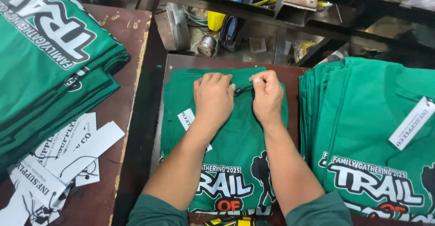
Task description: Manually attaching brand tags to the collars of folded green t-shirts at a garment factory workstation.
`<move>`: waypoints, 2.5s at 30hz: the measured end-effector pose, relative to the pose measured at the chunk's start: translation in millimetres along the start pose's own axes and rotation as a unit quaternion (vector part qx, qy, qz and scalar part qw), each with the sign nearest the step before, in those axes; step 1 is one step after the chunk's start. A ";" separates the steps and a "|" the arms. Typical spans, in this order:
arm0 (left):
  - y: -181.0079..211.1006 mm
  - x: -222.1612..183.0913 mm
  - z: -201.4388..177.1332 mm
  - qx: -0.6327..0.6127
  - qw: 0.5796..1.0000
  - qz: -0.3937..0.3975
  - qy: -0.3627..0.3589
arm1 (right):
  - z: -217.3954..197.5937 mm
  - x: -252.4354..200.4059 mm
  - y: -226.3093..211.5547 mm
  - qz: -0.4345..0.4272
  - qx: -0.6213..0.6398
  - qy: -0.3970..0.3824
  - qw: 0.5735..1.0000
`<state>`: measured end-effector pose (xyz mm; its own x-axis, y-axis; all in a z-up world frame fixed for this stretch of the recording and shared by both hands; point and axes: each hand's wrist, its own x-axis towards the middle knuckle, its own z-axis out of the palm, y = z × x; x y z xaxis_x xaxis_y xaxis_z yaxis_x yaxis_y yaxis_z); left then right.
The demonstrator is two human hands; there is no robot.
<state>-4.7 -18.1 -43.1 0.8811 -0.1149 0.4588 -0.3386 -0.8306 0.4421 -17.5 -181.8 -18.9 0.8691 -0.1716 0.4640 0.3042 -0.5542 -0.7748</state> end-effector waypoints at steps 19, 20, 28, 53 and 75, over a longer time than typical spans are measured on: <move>16.6 33.1 -13.0 0.058 0.994 -0.056 -0.072 | -40.2 14.5 26.7 -0.182 -0.327 0.036 0.926; 20.2 36.7 -18.4 0.066 0.993 -0.055 -0.084 | -48.6 16.1 32.5 -0.214 -0.334 0.035 0.917; 1.6 69.9 -7.9 0.046 0.994 -0.028 -0.098 | -119.4 13.4 -3.3 -0.282 -0.449 0.051 0.846; 24.3 85.1 33.0 0.098 0.978 0.167 0.076 | -152.5 -5.3 3.4 -0.302 -0.475 0.055 0.825; 30.1 -45.7 -87.8 0.149 0.974 -0.123 -0.116 | -64.8 -56.3 -47.9 0.078 -0.382 -0.316 0.865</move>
<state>-84.1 10.0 16.9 0.9861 0.0169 0.1652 -0.0265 -0.9660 0.2572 -106.3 -198.4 20.0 0.9896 0.0523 -0.1342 0.0269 -0.9825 -0.1845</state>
